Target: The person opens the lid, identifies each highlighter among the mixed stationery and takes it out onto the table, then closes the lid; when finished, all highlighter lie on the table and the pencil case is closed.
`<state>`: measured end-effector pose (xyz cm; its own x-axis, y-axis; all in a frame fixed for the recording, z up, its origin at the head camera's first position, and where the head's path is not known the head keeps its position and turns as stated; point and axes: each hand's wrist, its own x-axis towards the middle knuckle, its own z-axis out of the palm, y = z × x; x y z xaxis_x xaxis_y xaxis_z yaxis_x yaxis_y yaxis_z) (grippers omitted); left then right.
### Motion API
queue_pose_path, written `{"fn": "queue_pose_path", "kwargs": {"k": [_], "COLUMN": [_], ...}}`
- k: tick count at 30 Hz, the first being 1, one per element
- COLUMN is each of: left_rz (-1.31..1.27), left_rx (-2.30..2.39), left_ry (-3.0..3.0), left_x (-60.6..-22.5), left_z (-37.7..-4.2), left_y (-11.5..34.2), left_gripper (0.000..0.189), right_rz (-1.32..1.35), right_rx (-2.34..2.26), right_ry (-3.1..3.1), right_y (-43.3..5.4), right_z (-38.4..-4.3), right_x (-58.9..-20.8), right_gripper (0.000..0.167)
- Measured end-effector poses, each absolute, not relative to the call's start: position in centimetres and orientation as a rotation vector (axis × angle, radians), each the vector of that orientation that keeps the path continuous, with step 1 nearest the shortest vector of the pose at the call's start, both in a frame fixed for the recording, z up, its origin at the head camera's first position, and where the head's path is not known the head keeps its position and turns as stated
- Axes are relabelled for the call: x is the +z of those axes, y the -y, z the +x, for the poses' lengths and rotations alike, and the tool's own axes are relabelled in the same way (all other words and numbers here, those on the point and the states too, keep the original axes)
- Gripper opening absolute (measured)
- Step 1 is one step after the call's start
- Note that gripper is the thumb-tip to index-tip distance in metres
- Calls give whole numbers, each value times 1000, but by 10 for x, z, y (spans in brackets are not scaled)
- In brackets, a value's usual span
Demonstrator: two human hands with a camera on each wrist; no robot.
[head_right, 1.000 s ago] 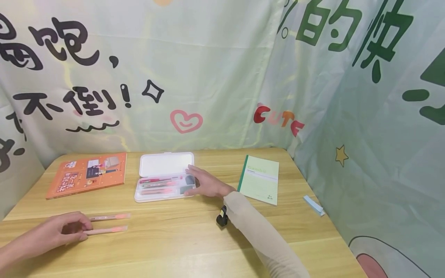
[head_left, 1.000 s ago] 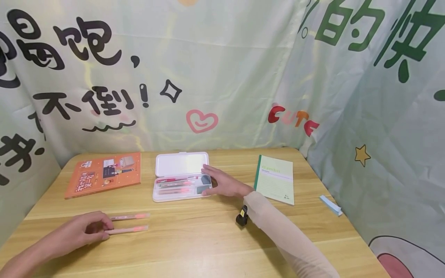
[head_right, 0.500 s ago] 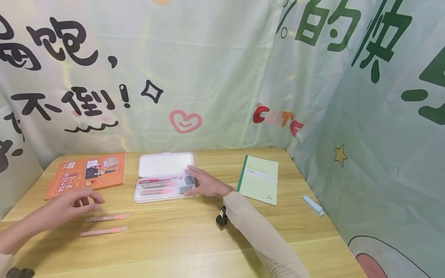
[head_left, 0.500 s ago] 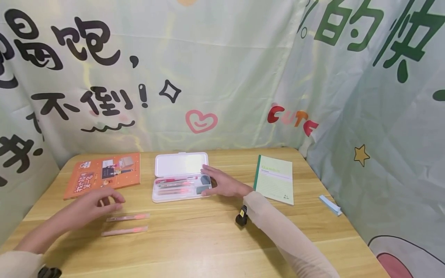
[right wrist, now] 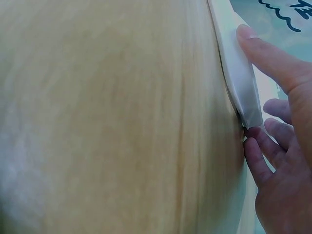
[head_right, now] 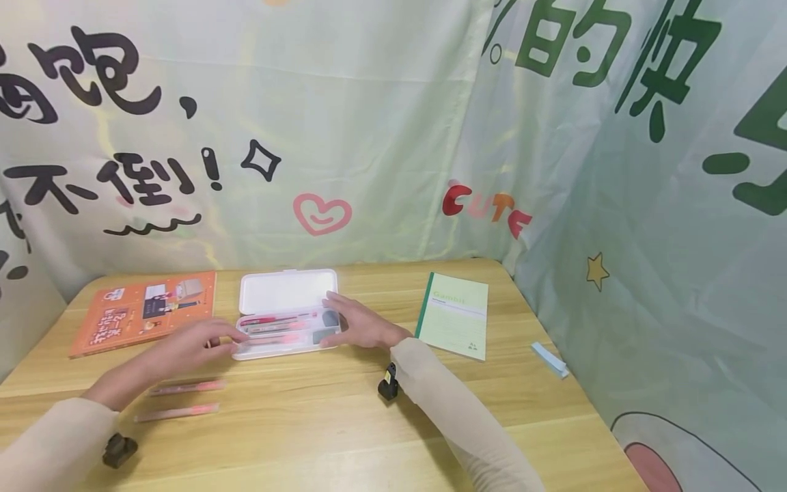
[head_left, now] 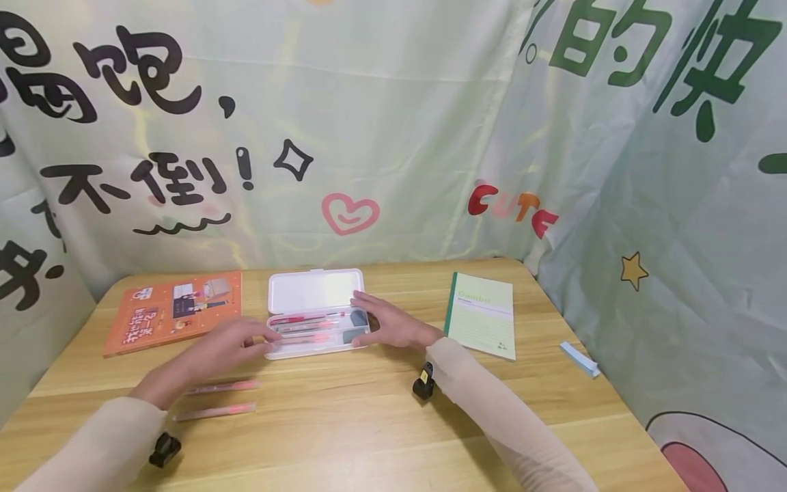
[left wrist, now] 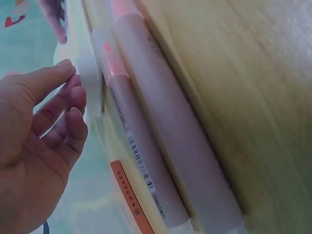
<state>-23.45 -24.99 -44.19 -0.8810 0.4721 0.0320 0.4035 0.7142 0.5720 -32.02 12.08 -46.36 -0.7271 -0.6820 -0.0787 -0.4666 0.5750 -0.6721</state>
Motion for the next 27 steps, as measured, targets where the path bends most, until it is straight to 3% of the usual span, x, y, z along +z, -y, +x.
{"fn": "queue_pose_path", "kwargs": {"k": [10,27], "left_rz": [738,816], "left_rx": [815,427], "left_ry": [-2834,-2937], "left_x": [-441,-442], "left_z": [-233,-251], "left_y": [240,221], "left_gripper": [24,8], "right_rz": [-937,-943], "right_rx": [-916,-922], "right_ry": [-2480,-2475], "right_y": [-120,-122], "right_z": [-321,-319], "right_x": [-463,-463], "right_gripper": [97,96]}}
